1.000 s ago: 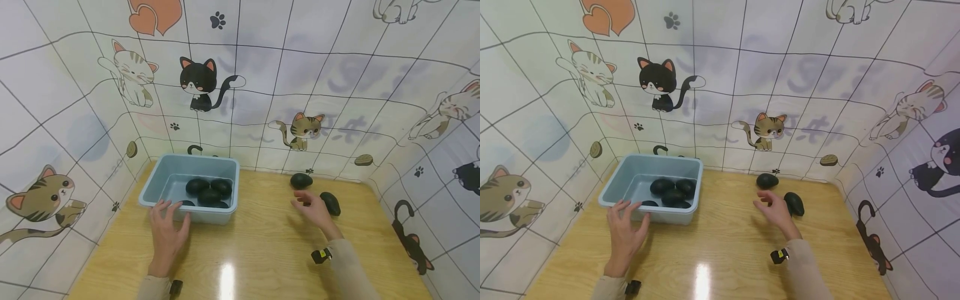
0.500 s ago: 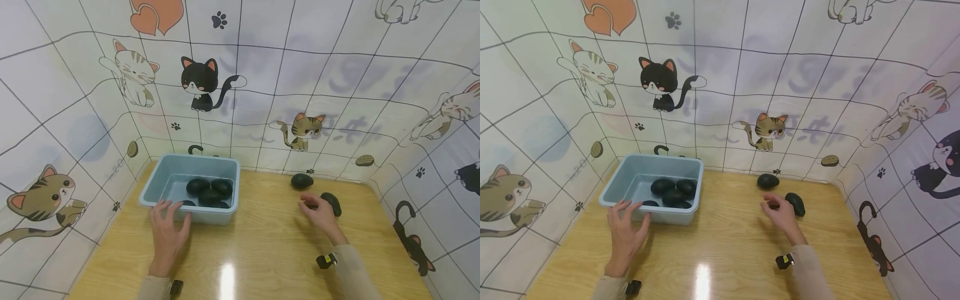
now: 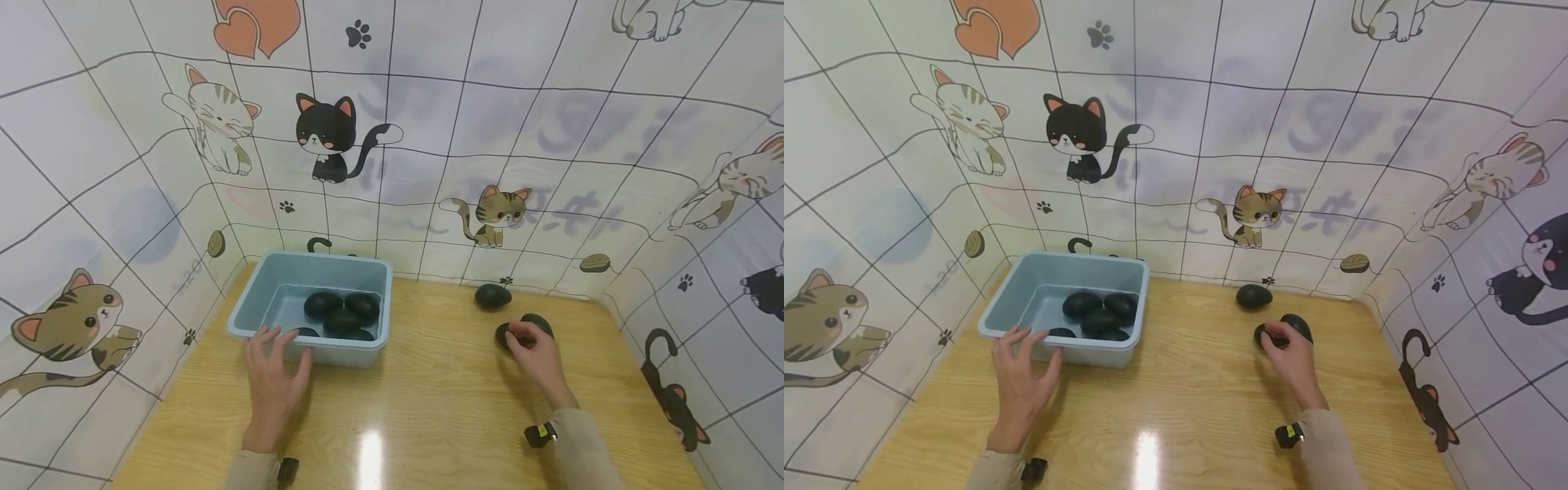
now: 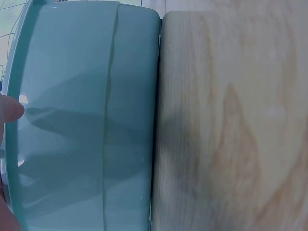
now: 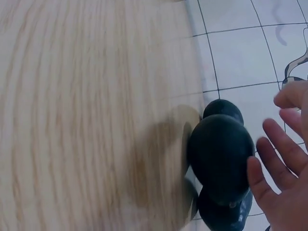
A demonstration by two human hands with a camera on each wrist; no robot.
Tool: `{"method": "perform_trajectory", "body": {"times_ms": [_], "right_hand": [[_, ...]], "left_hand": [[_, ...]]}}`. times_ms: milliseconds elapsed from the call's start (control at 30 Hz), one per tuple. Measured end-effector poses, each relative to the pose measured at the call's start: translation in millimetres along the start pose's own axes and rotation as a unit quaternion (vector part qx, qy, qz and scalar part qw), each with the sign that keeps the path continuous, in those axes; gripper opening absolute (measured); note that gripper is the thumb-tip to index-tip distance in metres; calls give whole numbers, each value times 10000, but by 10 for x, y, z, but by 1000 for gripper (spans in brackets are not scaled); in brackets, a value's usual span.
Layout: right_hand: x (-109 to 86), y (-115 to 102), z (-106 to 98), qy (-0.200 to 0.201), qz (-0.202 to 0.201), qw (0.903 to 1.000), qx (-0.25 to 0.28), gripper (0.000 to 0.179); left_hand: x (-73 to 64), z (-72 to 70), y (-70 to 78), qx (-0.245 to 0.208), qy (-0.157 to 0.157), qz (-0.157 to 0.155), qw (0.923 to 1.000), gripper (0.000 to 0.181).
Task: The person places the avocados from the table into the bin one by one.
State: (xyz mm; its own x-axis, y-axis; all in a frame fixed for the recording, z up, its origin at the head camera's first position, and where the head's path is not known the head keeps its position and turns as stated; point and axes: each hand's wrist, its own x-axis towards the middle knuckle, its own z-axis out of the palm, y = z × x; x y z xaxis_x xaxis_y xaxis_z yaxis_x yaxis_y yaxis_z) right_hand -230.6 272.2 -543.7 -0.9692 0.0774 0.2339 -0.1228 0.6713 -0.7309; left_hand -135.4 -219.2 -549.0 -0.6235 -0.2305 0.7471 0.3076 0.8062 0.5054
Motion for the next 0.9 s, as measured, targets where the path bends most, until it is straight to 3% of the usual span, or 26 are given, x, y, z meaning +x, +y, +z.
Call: {"method": "perform_trajectory", "body": {"times_ms": [267,900], "right_hand": [[-31,81,-45,361,158,9989,-242,39],[-82,354,63,-421,434,9977,-320,71]], "left_hand": [[12,10,4,-91,154,121,9998,36],[12,21,-17,-115,194,177,9996,36]]}}
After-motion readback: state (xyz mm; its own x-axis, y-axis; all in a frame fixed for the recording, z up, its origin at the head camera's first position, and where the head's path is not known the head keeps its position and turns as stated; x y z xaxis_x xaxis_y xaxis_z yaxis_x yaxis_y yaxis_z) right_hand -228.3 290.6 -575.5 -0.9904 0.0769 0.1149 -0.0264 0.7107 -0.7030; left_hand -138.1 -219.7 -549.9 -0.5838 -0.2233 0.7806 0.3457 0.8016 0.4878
